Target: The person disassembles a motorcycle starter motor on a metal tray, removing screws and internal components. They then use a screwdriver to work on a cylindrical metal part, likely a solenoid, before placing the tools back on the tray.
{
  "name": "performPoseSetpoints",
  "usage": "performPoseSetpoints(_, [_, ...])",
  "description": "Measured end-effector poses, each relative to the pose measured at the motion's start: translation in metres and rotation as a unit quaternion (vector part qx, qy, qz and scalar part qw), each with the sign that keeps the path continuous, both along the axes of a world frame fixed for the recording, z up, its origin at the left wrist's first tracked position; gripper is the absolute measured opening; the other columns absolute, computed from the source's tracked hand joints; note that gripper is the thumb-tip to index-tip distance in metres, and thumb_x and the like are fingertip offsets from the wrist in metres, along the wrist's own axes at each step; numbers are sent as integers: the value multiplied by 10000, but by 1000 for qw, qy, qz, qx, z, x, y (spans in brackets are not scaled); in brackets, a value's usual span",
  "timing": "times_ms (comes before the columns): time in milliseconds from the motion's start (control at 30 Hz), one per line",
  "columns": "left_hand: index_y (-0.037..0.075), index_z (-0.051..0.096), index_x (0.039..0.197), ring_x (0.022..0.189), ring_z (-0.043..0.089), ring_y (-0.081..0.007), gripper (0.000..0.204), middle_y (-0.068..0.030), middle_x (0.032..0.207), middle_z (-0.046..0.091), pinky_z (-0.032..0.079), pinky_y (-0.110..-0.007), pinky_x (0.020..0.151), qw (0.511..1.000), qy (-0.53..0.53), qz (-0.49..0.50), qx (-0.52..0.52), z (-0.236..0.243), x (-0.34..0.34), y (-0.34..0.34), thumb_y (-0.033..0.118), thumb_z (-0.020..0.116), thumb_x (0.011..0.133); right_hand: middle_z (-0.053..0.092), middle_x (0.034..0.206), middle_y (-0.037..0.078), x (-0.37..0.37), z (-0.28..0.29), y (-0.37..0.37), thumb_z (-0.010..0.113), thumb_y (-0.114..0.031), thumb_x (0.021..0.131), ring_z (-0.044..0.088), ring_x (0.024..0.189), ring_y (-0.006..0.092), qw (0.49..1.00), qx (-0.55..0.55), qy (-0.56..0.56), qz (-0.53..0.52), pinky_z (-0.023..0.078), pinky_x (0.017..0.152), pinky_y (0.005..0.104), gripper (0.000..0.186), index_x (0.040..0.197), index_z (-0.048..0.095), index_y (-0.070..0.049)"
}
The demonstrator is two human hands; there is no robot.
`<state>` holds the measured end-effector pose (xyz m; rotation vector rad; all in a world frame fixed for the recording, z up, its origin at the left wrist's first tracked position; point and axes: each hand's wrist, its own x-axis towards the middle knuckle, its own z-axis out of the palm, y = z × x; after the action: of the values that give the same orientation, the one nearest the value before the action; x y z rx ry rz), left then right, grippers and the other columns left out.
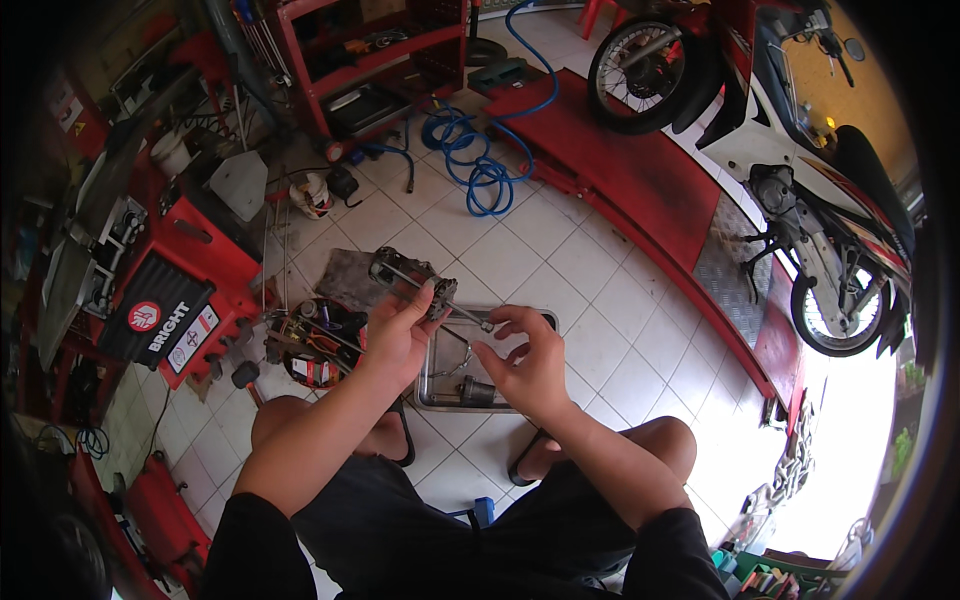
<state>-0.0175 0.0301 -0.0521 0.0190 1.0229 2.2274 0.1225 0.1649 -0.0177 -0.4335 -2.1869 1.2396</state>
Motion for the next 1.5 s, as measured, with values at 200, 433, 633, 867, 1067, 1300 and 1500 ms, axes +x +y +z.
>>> performPoseSetpoints(200, [87, 596, 1140, 1058, 659, -173, 278, -32, 1145, 665, 553, -354, 938, 1000, 7, 23, -2, 2, 2, 5, 26, 731, 905, 692, 956, 83, 4, -20, 15, 695, -289, 947, 660, 853, 145, 961, -239, -118, 79, 547, 663, 270, 319, 969, 696, 29])
performPoseSetpoints(433, [65, 571, 1239, 1089, 639, -163, 380, -44, 1208, 645, 546, -344, 932, 997, 59, 40, -9, 2, -5, 5, -9, 723, 899, 691, 905, 89, -2, -21, 8, 687, -238, 952, 651, 821, 146, 886, -432, -154, 66, 548, 631, 311, 253, 965, 690, 15])
performPoseSetpoints(633, [58, 554, 1283, 1105, 633, -163, 414, -59, 1256, 633, 543, -342, 939, 996, 88, 29, -8, 3, -6, 2, -10, 712, 906, 670, 942, 68, -4, -35, -3, 615, -389, 995, 625, 872, 148, 911, -406, -11, 72, 539, 697, 300, 389, 1005, 675, -4])
performPoseSetpoints(867, [47, 550, 1287, 1123, 629, -166, 421, -71, 1281, 628, 535, -344, 959, 996, 91, 19, -6, 4, -5, -1, -10, 714, 904, 630, 1093, 78, -2, -28, 20, 752, -168, 899, 606, 914, 147, 806, -564, -144, 103, 519, 698, 293, 404, 1209, 567, 12])
performPoseSetpoints(1067, [49, 547, 1293, 1128, 628, -163, 434, -72, 1284, 634, 532, -318, 941, 993, 113, 26, -16, 1, -6, -1, -19, 715, 899, 652, 969, 55, -2, -34, 2, 666, -426, 967, 609, 875, 141, 923, -375, -23, 86, 506, 669, 289, 421, 1035, 661, -11])
performPoseSetpoints(1300, [52, 542, 1293, 1121, 636, -165, 436, -76, 1282, 636, 533, -311, 927, 995, 101, 13, -15, -1, -2, 0, -39, 705, 898, 669, 954, 64, -2, -28, 16, 774, -249, 897, 614, 818, 129, 819, -550, -142, 85, 525, 622, 285, 415, 1150, 598, 29])
performPoseSetpoints(1500, [53, 544, 1279, 1111, 644, -191, 408, -85, 1260, 639, 543, -335, 936, 995, 96, 15, -18, -1, -2, 0, -35, 691, 909, 679, 897, 82, 1, -22, 1, 674, -384, 968, 619, 679, 121, 928, -357, -87, 54, 506, 527, 266, 438, 1028, 664, 50])
